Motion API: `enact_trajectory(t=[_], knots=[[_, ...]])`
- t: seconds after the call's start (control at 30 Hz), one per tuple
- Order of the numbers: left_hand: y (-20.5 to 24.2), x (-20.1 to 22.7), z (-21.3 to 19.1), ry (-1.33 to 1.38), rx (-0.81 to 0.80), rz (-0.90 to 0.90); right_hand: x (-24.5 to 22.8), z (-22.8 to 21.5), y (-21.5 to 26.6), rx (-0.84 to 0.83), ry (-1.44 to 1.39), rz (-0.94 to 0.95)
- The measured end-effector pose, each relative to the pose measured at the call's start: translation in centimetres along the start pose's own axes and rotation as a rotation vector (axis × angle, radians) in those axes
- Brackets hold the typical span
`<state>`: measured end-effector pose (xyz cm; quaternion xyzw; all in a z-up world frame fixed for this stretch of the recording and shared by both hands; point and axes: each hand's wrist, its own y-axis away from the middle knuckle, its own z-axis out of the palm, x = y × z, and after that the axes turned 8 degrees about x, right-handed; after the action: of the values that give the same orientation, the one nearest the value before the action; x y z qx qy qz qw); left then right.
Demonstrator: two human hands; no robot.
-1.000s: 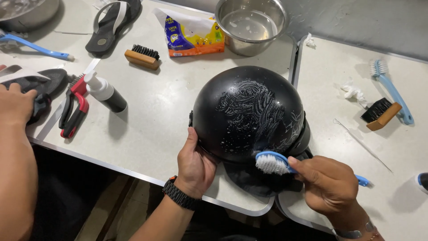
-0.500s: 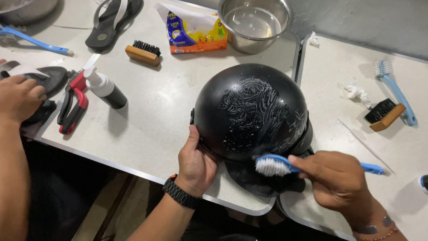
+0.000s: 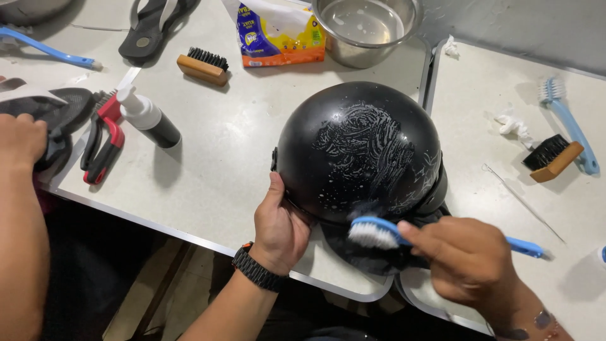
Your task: The person uses a thin metal tool to scrape white residue off a black helmet. They then scrub the helmet with a blue brush and a cleaning solution, wipe it with a gray cloth, and repeat the scrubbing process on different areas.
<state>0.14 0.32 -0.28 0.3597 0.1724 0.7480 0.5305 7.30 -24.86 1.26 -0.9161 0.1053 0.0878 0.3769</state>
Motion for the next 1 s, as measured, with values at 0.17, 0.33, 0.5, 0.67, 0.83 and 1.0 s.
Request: enact_trajectory(t=[0.17, 0.33, 0.5, 0.67, 0.83, 1.0], knots=[[-0.2, -0.2, -0.3, 0.006, -0.019, 0.013, -1.1, 0.9, 0.3, 0.042, 0.093, -0.018], [-0.1, -0.2, 0.1, 0.013, -0.042, 0.010, -2.8, 3.5, -0.1, 0.009, 0.122, -0.021], [-0.1, -0.2, 0.0, 0.022, -0.058, 0.008, -3.2, 3.7, -1.3, 0.041, 0.169, -0.026], [-0.2, -0.2, -0.4, -0.026, -0.050, 0.012, -1.7, 1.2, -2.7, 0.187, 0.131, 0.064], [-0.3, 0.0, 0.0, 0.005, -0.021, -0.004, -1.3, 1.0, -2.7, 0.104, -0.012, 0.033], [-0.5, -0.2, -0.2, 0.032, -0.052, 0.010, -2.4, 1.4, -3.8, 0.062, 0.131, 0.000]])
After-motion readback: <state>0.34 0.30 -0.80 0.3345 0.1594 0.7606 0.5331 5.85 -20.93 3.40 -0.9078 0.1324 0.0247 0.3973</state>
